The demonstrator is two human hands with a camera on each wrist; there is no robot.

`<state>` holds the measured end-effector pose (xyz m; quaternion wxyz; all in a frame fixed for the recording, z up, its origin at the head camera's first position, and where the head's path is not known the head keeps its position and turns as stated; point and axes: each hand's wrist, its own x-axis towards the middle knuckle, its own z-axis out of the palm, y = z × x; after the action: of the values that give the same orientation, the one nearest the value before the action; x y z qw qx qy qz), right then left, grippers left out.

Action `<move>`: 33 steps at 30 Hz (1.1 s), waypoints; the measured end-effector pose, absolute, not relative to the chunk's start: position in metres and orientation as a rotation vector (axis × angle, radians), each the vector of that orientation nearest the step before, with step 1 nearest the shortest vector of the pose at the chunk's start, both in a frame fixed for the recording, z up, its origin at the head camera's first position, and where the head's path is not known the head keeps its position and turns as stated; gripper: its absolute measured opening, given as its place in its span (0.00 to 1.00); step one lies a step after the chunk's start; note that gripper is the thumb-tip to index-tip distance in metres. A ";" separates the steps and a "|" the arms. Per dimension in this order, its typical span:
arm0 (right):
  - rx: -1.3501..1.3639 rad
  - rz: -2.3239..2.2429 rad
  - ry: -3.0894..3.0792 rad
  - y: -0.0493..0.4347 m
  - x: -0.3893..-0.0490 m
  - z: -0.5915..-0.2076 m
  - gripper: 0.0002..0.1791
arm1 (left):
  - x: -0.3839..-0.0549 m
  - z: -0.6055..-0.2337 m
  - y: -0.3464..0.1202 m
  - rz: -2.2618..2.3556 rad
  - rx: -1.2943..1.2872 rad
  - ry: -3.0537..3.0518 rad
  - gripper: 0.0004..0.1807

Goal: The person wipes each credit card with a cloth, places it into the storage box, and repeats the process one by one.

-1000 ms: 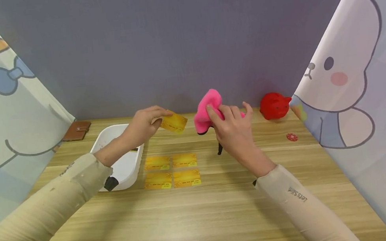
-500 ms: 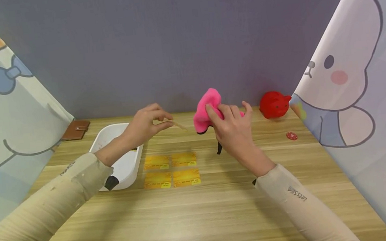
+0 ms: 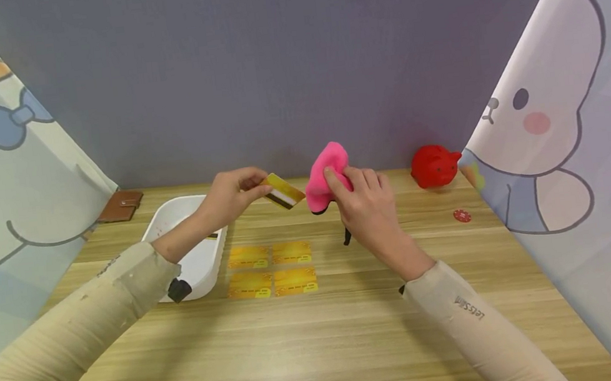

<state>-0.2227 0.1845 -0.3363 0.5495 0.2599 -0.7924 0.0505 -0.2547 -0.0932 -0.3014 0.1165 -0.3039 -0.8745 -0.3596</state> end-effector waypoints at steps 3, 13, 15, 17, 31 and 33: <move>0.623 0.124 -1.881 0.184 -0.222 -0.335 0.15 | -0.255 -0.299 -0.092 -1.097 -0.888 -2.530 0.19; 0.635 0.146 -1.884 0.183 -0.220 -0.331 0.16 | -0.252 -0.294 -0.090 -1.331 -0.763 -2.487 0.18; 0.631 0.149 -1.884 0.183 -0.219 -0.330 0.16 | -0.253 -0.293 -0.090 -1.386 -0.732 -2.486 0.18; 0.627 0.154 -1.882 0.182 -0.219 -0.329 0.16 | -0.253 -0.293 -0.090 -1.430 -0.717 -2.483 0.18; 0.667 0.103 -1.775 0.160 -0.214 -0.319 0.12 | -0.253 -0.300 -0.076 -1.571 -0.718 -2.467 0.15; 0.680 0.085 -1.780 0.156 -0.214 -0.320 0.12 | -0.251 -0.301 -0.074 -1.572 -0.720 -2.471 0.14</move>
<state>-0.2139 0.1560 -0.3198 0.5788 0.2906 -0.7610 0.0362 -0.2512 -0.0737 -0.3005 0.0628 -0.2384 -0.8178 -0.5201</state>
